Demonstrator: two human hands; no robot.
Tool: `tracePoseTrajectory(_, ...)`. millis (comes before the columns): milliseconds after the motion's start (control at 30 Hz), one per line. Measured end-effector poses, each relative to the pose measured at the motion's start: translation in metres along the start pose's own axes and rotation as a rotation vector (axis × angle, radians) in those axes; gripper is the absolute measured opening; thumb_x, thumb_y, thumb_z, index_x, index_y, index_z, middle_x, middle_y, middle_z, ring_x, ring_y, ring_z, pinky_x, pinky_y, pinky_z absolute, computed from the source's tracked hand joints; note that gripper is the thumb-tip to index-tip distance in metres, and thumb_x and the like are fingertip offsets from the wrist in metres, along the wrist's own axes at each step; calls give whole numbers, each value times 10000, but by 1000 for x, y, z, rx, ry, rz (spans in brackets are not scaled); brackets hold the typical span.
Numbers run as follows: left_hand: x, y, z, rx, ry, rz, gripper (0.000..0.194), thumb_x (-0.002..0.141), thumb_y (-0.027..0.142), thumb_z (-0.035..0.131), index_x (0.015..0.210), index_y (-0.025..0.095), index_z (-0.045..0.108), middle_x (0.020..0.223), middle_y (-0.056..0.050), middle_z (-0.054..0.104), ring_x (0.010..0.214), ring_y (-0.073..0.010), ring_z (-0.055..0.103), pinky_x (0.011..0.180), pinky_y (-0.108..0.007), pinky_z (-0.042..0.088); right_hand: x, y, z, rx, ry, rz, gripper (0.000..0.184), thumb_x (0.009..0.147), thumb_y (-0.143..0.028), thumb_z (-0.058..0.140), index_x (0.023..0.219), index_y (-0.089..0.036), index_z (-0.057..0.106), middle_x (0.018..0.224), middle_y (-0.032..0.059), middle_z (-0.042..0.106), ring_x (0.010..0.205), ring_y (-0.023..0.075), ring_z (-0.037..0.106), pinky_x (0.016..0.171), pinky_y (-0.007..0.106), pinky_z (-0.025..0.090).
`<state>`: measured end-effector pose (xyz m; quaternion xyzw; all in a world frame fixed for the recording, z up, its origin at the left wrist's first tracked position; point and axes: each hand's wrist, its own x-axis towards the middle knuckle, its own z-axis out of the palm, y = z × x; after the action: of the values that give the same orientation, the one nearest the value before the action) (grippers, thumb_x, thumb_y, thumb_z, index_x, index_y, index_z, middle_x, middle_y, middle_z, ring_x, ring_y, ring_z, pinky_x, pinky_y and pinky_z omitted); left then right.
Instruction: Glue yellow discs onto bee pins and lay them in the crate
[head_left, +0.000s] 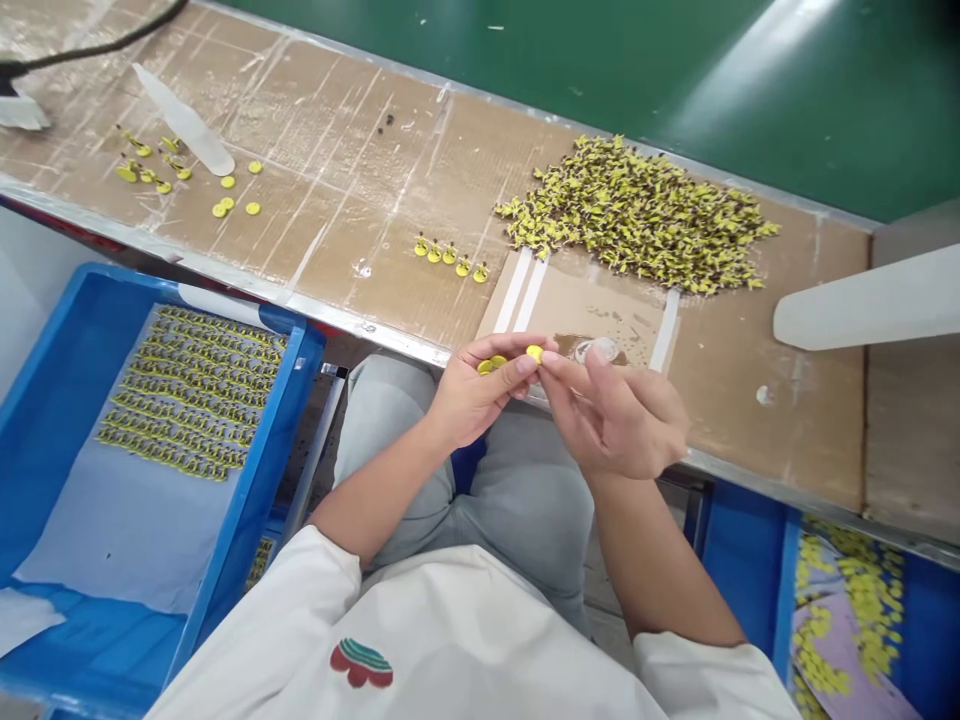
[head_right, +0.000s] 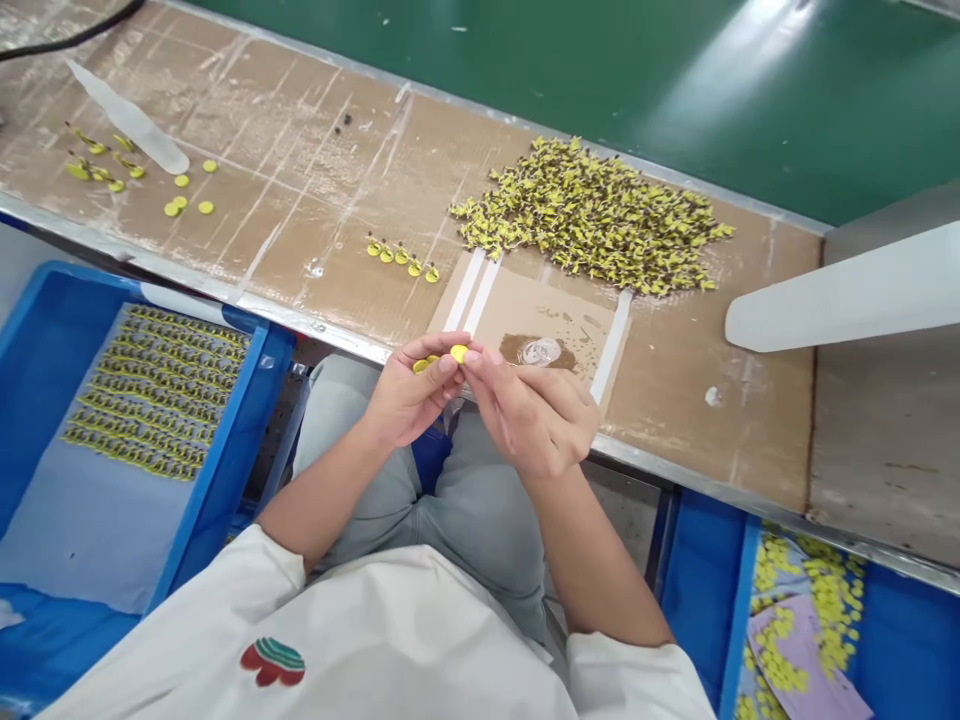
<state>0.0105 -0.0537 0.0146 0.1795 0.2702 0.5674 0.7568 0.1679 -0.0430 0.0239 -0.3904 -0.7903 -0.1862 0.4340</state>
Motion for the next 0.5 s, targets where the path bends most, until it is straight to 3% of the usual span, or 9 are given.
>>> tracePoseTrajectory(67, 1, -2, -1, 18, 38, 5, 269, 698, 285, 891, 948, 223, 813, 886, -6, 782, 647, -32, 637, 590, -133, 488, 3, -5, 0, 51, -7, 22, 775, 847, -204, 776, 1516, -303, 399, 871, -40, 798, 586, 153, 698, 611, 269, 579)
tracePoseTrajectory(167, 5, -2, -2, -1, 76, -12, 279, 691, 280, 896, 945, 203, 810, 796, 8, 767, 615, -22, 637, 611, -115, 513, 8, -10, 0, 83, -103, 61, 752, 913, -224, 712, 1554, -261, 322, 934, -12, 799, 682, 156, 738, 668, 271, 610)
tracePoseTrajectory(300, 8, 3, -3, -43, 123, 18, 278, 725, 274, 875, 981, 198, 796, 881, 3, 777, 705, -30, 685, 660, -98, 544, 5, 2, -6, 112, -134, 100, 605, 907, -293, 711, 1453, -262, 454, 994, 4, 797, 629, 131, 715, 615, 259, 593)
tracePoseTrajectory(367, 10, 6, -4, -44, 150, 44, 263, 743, 257, 863, 988, 198, 791, 971, -14, 785, 787, -46, 716, 704, -99, 560, -1, 26, -8, 73, -54, 226, 449, 888, -298, 716, 1316, -267, 584, 971, -1, 797, 598, 125, 692, 582, 268, 562)
tracePoseTrajectory(433, 11, 7, -5, -41, 173, 57, 252, 753, 244, 855, 992, 200, 788, 996, -23, 788, 820, -55, 731, 740, -102, 569, -8, 62, -10, -8, -22, 439, 297, 902, -345, 680, 1179, -243, 657, 957, 22, 789, 608, 145, 681, 579, 297, 543)
tracePoseTrajectory(500, 11, 8, -6, -34, 193, 56, 251, 751, 238, 855, 989, 203, 784, 991, -23, 789, 824, -59, 738, 761, -108, 574, -16, 105, -9, -58, -185, 653, 346, 917, -416, 628, 1203, -223, 653, 1054, 71, 769, 693, 183, 698, 654, 340, 563)
